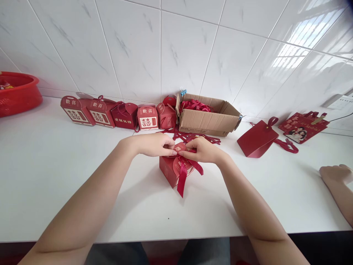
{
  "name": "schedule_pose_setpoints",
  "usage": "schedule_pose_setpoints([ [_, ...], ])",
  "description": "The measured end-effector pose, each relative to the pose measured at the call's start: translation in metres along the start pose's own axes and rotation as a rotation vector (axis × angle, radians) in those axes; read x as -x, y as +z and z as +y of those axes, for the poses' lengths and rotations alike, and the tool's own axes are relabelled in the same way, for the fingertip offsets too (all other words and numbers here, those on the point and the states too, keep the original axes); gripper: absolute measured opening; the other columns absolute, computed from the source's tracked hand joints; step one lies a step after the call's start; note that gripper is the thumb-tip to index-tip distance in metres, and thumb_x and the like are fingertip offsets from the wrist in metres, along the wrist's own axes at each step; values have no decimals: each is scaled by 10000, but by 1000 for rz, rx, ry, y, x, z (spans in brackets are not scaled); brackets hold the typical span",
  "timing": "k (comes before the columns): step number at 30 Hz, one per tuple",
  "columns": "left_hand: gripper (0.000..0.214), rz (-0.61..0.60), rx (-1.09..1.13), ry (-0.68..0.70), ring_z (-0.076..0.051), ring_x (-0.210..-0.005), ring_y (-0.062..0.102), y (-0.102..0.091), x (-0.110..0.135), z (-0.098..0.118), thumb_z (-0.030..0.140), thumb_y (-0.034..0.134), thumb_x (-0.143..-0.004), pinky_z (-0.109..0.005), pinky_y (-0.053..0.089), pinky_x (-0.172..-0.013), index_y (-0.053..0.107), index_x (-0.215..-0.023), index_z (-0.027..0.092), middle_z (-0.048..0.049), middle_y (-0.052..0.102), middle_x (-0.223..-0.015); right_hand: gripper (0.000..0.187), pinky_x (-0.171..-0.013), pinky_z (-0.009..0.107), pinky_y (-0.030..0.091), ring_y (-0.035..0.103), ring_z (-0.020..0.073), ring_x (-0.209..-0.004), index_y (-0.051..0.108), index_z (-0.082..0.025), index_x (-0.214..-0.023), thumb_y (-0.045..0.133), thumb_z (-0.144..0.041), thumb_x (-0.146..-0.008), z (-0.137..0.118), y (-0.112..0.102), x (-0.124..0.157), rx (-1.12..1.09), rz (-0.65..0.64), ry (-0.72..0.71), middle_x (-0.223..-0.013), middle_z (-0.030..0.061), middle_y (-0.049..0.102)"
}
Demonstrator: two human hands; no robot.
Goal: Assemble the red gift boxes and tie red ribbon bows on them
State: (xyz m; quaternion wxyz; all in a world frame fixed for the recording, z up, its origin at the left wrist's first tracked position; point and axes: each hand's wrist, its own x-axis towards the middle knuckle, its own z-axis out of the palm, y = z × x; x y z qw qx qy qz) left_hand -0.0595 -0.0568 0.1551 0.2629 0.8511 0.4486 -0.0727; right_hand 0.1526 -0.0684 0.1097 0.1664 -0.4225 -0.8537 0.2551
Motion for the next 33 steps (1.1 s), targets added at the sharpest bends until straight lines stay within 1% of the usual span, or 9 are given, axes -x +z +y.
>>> schedule_pose_setpoints([
  [6,337,-10,-4,3,-133,-620,430,-1,1,0,521,460,-852,-253,291,-520,446,-726,209,10,498,-732,523,-447,260,174,223,56,-483,271,-178,-519,574,-455,-843,2,-2,1,-36,6,-3,-493,-62,266],
  [9,333,1,14,5,-131,-618,417,0,2,1,515,466,-843,-252,286,-521,433,-722,206,6,488,-732,549,-444,261,167,214,57,-480,252,-183,-527,515,-509,-881,5,-2,0,-107,24,-3,-499,-60,252],
  [13,342,-18,48,2,-131,-616,402,0,2,-1,523,480,-822,-255,266,-512,424,-717,202,-1,476,-727,562,-448,259,170,205,59,-480,246,-190,-537,419,-566,-917,11,-4,-2,-195,-18,7,-514,-58,242],
  [17,359,-39,58,0,-127,-601,373,1,-1,-4,527,488,-814,-256,255,-512,399,-699,198,4,435,-704,569,-449,254,178,219,57,-480,264,-189,-533,421,-583,-912,15,-10,-1,-189,-61,2,-515,-57,263],
  [22,359,-64,82,19,-118,-571,340,3,0,-3,502,503,-805,-258,249,-507,375,-674,194,7,414,-674,544,-453,254,180,216,56,-481,281,-185,-534,426,-532,-927,14,-18,4,-135,-65,-16,-514,-56,268],
  [25,356,-52,78,33,-117,-560,348,3,1,0,505,499,-814,-259,257,-501,400,-669,195,7,437,-677,560,-452,261,162,200,56,-480,255,-188,-530,445,-545,-917,13,-17,4,-149,-57,-14,-509,-57,243],
  [28,368,-1,64,35,-118,-556,367,3,1,1,519,512,-809,-261,268,-501,421,-663,194,3,465,-682,566,-455,263,157,202,57,-484,269,-189,-536,469,-569,-904,11,-14,3,-222,-42,-16,-512,-60,238],
  [31,385,27,46,37,-125,-578,394,1,1,2,540,506,-813,-259,287,-515,430,-667,191,-7,491,-699,559,-451,250,183,232,55,-473,326,-184,-542,462,-587,-905,9,-13,2,-339,-104,-35,-511,-63,270],
  [33,390,24,40,38,-134,-609,423,0,1,1,549,472,-834,-256,309,-537,444,-682,191,-15,513,-727,562,-453,236,246,315,57,-455,381,-176,-539,443,-591,-914,6,-15,3,-403,-182,-37,-493,-56,340],
])
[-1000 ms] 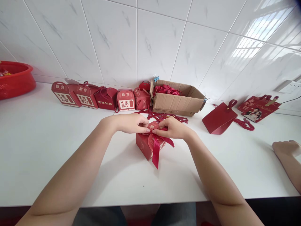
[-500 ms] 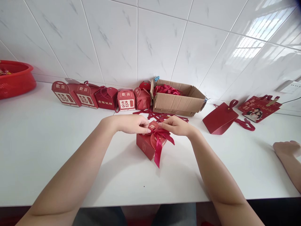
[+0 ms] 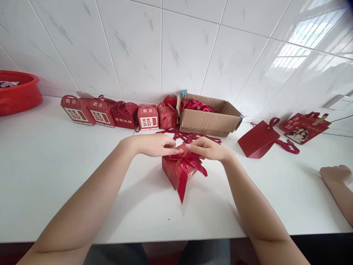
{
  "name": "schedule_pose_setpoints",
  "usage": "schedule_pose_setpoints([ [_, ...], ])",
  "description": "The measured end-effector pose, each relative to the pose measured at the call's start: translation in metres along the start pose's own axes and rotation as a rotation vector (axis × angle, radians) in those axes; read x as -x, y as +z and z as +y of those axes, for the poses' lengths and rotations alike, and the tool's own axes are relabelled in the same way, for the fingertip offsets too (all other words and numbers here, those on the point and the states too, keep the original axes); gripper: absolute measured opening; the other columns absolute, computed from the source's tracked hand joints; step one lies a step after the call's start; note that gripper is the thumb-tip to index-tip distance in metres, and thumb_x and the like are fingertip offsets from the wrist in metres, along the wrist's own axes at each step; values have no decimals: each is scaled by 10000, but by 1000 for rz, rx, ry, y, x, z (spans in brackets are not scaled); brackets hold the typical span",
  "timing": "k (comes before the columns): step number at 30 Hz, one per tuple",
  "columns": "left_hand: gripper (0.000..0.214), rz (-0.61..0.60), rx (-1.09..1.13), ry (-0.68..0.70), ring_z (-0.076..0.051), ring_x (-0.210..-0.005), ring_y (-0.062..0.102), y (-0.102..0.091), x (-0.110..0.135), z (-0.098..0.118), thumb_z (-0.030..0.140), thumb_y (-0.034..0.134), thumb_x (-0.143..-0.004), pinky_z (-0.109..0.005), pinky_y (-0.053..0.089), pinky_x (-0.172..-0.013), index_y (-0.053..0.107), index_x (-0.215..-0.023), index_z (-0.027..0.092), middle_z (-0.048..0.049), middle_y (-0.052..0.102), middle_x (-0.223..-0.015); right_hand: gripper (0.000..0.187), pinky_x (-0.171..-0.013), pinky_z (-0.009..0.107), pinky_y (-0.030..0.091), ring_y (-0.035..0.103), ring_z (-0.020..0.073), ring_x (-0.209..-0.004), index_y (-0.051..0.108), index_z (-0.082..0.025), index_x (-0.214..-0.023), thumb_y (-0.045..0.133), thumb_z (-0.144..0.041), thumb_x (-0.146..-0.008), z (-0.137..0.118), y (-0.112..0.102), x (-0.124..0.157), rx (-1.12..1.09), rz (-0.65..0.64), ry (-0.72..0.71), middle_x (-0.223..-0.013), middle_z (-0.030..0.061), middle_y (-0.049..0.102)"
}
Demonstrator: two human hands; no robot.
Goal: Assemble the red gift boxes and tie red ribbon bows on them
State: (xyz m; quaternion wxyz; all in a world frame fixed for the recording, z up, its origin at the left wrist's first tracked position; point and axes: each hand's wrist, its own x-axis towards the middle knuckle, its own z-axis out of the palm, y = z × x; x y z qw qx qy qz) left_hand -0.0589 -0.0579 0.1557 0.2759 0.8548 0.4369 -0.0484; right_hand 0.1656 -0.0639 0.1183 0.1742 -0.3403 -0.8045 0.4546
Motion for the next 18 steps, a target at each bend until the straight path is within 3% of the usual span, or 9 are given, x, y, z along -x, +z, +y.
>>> schedule_pose_setpoints([
  [3,399,-6,4,10,-148,-667,476,-1,1,0,559,406,-868,-255,341,-577,485,-733,192,-24,550,-785,572,-495,237,367,449,78,-457,456,-164,-544,433,-597,-918,-7,0,4,-75,-161,63,-477,-31,461],
  [6,429,-52,5,61,-157,-717,513,-1,1,1,607,434,-844,-254,365,-607,537,-782,195,-29,595,-855,566,-509,244,408,469,84,-448,494,-156,-560,450,-600,-910,-10,-1,6,-140,-255,91,-472,-24,498],
  [12,431,-127,-66,70,-178,-806,548,1,2,4,623,571,-761,-258,386,-650,555,-767,191,-35,606,-907,527,-502,233,348,445,69,-456,465,-157,-574,477,-550,-926,-2,-3,1,-150,-226,-6,-476,-38,484],
  [14,427,-100,-59,67,-187,-844,553,1,2,4,619,570,-765,-262,391,-667,578,-811,195,-43,609,-949,531,-497,234,334,431,66,-447,466,-156,-572,472,-549,-929,0,-3,0,-155,-225,-7,-466,-40,476],
  [18,481,25,9,103,-201,-999,535,1,4,5,587,627,-741,-261,408,-756,582,-1077,246,-42,560,-1156,533,-497,234,352,443,68,-450,485,-155,-580,465,-559,-926,-2,-2,0,-172,-193,34,-477,-37,490],
])
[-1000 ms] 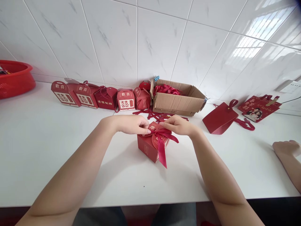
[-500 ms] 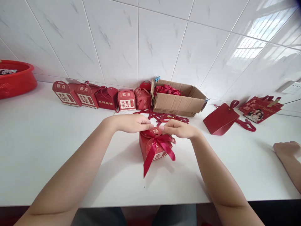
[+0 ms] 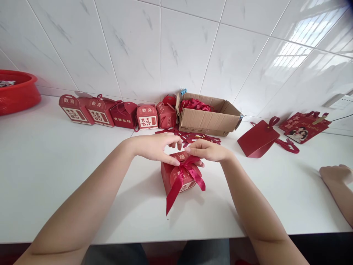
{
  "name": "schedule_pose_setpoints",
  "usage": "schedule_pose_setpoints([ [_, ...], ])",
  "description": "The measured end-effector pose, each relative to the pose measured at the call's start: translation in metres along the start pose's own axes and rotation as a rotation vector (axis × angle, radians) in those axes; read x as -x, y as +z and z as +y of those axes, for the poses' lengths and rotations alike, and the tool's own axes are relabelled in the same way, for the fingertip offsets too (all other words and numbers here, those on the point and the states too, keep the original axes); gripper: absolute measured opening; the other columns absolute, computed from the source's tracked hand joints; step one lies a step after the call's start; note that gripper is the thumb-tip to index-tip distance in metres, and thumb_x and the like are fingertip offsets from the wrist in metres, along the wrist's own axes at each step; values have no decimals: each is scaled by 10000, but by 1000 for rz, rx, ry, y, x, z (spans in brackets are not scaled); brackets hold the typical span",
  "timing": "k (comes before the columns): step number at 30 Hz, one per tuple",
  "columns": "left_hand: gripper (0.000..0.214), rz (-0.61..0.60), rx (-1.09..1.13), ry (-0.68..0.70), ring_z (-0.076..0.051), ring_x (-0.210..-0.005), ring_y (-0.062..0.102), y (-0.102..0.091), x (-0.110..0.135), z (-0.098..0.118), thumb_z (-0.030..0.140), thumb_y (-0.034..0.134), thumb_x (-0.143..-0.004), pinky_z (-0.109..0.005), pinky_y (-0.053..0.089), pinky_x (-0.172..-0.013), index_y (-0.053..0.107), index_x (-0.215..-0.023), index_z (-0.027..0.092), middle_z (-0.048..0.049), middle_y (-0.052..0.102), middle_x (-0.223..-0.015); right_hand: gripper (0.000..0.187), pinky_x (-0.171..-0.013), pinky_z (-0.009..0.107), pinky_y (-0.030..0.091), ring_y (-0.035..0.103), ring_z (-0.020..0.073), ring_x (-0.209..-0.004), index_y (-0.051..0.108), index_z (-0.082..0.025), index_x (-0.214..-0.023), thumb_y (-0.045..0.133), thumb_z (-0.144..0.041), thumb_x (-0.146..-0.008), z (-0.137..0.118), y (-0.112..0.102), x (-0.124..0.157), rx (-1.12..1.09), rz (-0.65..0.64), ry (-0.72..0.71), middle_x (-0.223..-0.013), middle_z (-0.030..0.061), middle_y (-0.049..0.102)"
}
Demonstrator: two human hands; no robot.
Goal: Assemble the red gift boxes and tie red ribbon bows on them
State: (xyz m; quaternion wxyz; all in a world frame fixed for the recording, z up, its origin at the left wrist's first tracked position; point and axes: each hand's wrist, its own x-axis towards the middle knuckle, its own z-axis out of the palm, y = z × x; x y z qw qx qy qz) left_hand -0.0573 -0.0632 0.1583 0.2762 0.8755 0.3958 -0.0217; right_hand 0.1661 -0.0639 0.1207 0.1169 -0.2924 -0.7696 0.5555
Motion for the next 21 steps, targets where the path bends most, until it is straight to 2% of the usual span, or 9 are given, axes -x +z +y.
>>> schedule_pose_setpoints([
  [2,440,34,33,24,-198,-1034,525,1,1,4,560,605,-773,-262,406,-795,603,-1093,258,-38,541,-1184,520,-499,234,371,456,72,-454,521,-149,-607,481,-568,-912,-2,1,1,-5,10,13,-488,-34,504],
  [7,298,14,42,65,-185,-897,559,9,1,17,487,596,-796,-267,414,-733,691,-866,213,-41,599,-1012,478,-482,225,389,479,79,-466,627,-125,-717,529,-561,-887,-4,0,2,3,27,5,-503,-33,515],
  [15,330,181,99,32,-165,-692,544,21,-7,22,512,628,-758,-267,370,-566,679,-785,186,-46,626,-832,464,-485,219,386,469,74,-494,583,-127,-674,514,-519,-913,-4,-2,5,1,68,-18,-539,-25,512],
  [21,299,149,90,44,-171,-707,535,21,-12,18,482,641,-748,-267,363,-575,698,-736,189,-46,606,-806,315,-502,215,406,477,67,-516,616,-128,-744,667,-425,-836,7,-10,4,-89,-16,-129,-594,-31,547],
])
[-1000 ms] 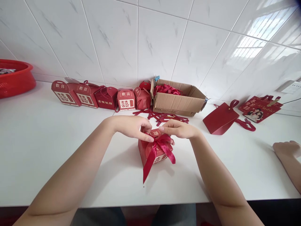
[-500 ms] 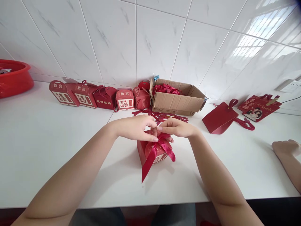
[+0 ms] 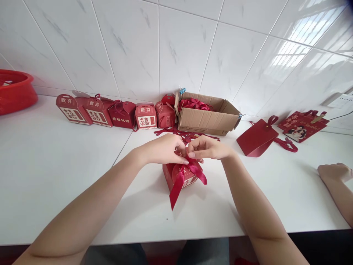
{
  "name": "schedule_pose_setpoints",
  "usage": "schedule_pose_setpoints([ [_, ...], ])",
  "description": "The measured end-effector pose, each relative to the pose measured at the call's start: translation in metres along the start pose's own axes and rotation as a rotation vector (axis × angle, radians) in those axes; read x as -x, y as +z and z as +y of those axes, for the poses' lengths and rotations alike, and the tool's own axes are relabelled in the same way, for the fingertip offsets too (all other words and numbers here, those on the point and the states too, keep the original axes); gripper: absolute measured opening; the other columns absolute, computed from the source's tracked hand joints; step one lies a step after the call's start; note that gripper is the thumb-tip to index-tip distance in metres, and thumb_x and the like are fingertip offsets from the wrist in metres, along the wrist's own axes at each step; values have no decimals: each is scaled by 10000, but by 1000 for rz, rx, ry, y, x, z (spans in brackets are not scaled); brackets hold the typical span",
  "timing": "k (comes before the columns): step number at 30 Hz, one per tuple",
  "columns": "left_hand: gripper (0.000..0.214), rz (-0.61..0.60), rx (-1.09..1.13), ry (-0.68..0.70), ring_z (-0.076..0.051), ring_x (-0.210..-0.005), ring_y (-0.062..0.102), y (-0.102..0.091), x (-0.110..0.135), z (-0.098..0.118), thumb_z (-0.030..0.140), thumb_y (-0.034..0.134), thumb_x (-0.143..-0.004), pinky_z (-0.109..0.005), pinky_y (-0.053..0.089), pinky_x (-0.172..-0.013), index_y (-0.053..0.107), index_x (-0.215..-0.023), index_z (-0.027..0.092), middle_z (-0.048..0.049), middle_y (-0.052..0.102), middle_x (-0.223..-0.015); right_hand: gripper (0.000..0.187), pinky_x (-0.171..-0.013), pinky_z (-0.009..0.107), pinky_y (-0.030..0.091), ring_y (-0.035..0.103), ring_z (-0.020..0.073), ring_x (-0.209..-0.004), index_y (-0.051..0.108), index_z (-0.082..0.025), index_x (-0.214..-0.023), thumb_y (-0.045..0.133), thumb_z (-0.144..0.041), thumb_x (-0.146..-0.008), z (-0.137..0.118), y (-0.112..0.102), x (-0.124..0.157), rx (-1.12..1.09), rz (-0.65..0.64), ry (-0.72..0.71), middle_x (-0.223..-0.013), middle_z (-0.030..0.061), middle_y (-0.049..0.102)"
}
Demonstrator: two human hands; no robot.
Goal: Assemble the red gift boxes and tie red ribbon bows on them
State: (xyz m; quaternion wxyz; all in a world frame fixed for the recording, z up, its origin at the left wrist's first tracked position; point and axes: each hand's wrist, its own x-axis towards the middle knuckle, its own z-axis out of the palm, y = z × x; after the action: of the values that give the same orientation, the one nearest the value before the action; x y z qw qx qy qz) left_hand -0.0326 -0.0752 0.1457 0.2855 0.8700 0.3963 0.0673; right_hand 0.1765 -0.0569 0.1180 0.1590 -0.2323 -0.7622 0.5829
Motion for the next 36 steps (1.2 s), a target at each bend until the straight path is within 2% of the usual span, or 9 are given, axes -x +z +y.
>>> schedule_pose_setpoints([
  [3,254,-40,17,1,-176,-738,550,-3,1,-1,454,653,-744,-266,384,-597,729,-755,212,-38,613,-812,277,-467,208,373,447,55,-477,647,-118,-798,683,-391,-826,6,-3,-1,-42,-41,-34,-591,-27,569],
  [7,216,-53,18,-10,-175,-753,573,-2,0,-2,419,662,-736,-267,410,-611,720,-741,211,-29,638,-839,365,-455,205,330,426,51,-449,575,-128,-670,626,-431,-868,7,-2,-3,-26,15,3,-494,-56,473],
  [10,208,-64,44,-33,-169,-745,594,0,-2,-5,399,678,-723,-266,433,-616,695,-737,192,-26,660,-847,445,-437,209,283,393,48,-433,528,-138,-613,576,-484,-890,4,0,-4,75,61,54,-471,-62,428],
  [15,196,-109,74,-59,-151,-695,599,1,-4,-5,369,686,-716,-260,440,-591,667,-735,175,-14,671,-789,419,-418,209,218,312,39,-436,527,-147,-612,605,-471,-866,-2,2,-4,250,104,100,-472,-75,378],
  [19,181,-122,56,-76,-139,-662,573,0,-4,-3,353,676,-718,-251,415,-560,684,-742,174,-7,660,-748,456,-428,220,165,218,38,-459,416,-167,-543,581,-433,-874,-6,3,-1,405,155,90,-498,-80,278],
  [23,196,-157,55,-73,-127,-628,545,1,-4,-3,364,667,-723,-243,386,-530,701,-759,174,-4,648,-720,421,-451,222,196,256,43,-481,418,-167,-556,606,-402,-850,-9,6,1,506,141,74,-516,-68,333],
  [29,212,-144,65,-59,-117,-617,532,4,-7,-8,383,676,-713,-234,389,-528,700,-750,175,-3,638,-728,336,-459,216,240,328,56,-501,537,-159,-638,591,-409,-857,-7,8,-2,475,31,181,-550,-57,409],
  [32,212,-151,76,-30,-116,-623,538,5,-7,-10,383,680,-713,-232,392,-535,683,-716,170,-7,641,-741,325,-469,215,238,314,54,-507,555,-154,-664,580,-404,-871,-5,5,-2,397,-3,110,-561,-59,399],
  [36,197,-172,86,-25,-128,-664,565,5,-7,-11,369,682,-710,-236,411,-558,683,-713,172,-15,659,-780,354,-490,219,248,306,53,-518,509,-152,-605,600,-369,-869,0,0,-2,282,-21,8,-559,-60,387],
])
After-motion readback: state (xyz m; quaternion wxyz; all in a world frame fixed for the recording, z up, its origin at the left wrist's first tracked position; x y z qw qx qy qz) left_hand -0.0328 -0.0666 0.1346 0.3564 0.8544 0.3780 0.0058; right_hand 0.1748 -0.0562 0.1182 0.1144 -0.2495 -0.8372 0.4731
